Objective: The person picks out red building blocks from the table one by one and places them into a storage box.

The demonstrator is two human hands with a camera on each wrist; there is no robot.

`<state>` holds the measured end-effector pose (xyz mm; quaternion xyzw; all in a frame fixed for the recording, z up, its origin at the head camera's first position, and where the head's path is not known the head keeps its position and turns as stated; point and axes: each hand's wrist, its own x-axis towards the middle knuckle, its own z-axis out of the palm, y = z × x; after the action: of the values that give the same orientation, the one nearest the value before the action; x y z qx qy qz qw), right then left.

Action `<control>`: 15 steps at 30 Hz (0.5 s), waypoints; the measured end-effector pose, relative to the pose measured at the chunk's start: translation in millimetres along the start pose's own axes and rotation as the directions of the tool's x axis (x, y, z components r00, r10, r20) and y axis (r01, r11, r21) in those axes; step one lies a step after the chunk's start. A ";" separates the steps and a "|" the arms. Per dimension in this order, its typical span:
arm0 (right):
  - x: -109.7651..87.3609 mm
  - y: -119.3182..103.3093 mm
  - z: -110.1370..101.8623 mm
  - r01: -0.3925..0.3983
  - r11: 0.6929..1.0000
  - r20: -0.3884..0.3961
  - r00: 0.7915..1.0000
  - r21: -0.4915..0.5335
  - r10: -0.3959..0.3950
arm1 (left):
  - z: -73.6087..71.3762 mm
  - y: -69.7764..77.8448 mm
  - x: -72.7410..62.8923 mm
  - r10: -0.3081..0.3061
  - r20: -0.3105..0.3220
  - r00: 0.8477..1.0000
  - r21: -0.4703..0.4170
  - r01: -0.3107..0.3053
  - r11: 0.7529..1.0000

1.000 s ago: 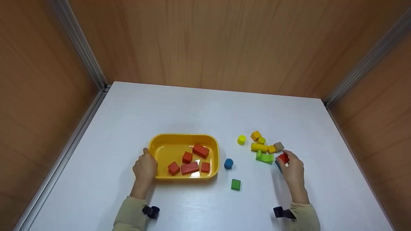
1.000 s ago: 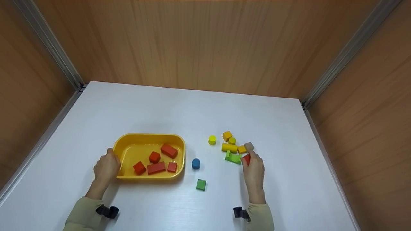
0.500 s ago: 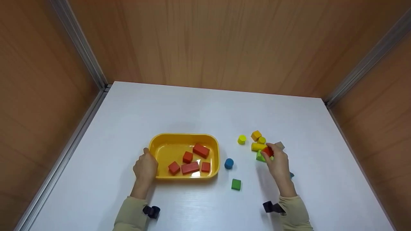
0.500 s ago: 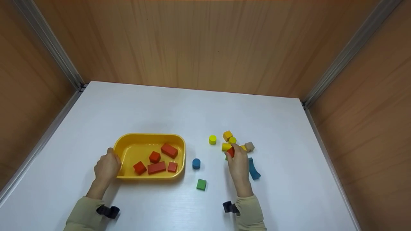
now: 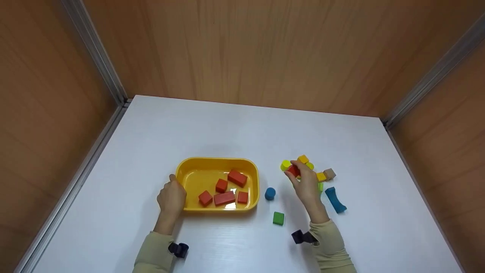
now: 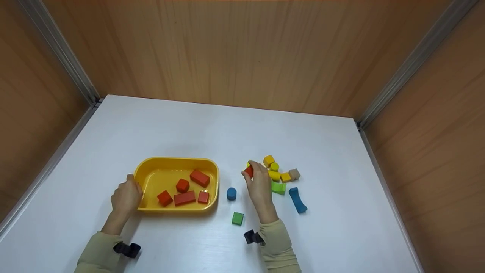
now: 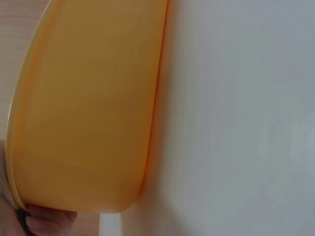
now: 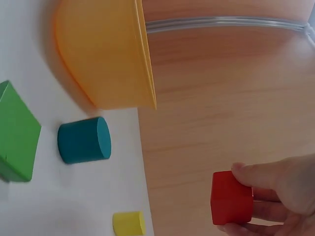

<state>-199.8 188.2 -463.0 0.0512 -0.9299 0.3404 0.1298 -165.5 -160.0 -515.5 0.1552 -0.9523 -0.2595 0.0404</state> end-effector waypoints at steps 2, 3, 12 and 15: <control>2.4 -7.9 5.1 -0.001 1.000 0.022 1.000 0.000 0.001 | -0.1 0.2 -0.1 0.000 0.003 1.000 -0.001 0.000 1.000; 3.6 -11.7 7.7 -0.002 1.000 0.033 0.999 0.001 0.002 | 0.0 0.3 0.0 -0.002 0.006 1.000 -0.001 0.002 1.000; 12.1 -41.3 28.3 0.061 0.997 0.078 0.995 0.041 -0.064 | 1.9 1.1 1.4 -0.017 0.017 1.000 -0.001 0.017 1.000; 14.0 -49.7 34.7 0.092 0.994 0.091 0.991 0.059 -0.098 | 1.8 1.3 1.2 -0.007 0.011 1.000 -0.004 0.008 1.000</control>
<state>-211.3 127.7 -453.9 0.1149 -0.9219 0.3562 0.1005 -167.3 -158.4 -516.4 0.1574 -0.9514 -0.2623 0.0347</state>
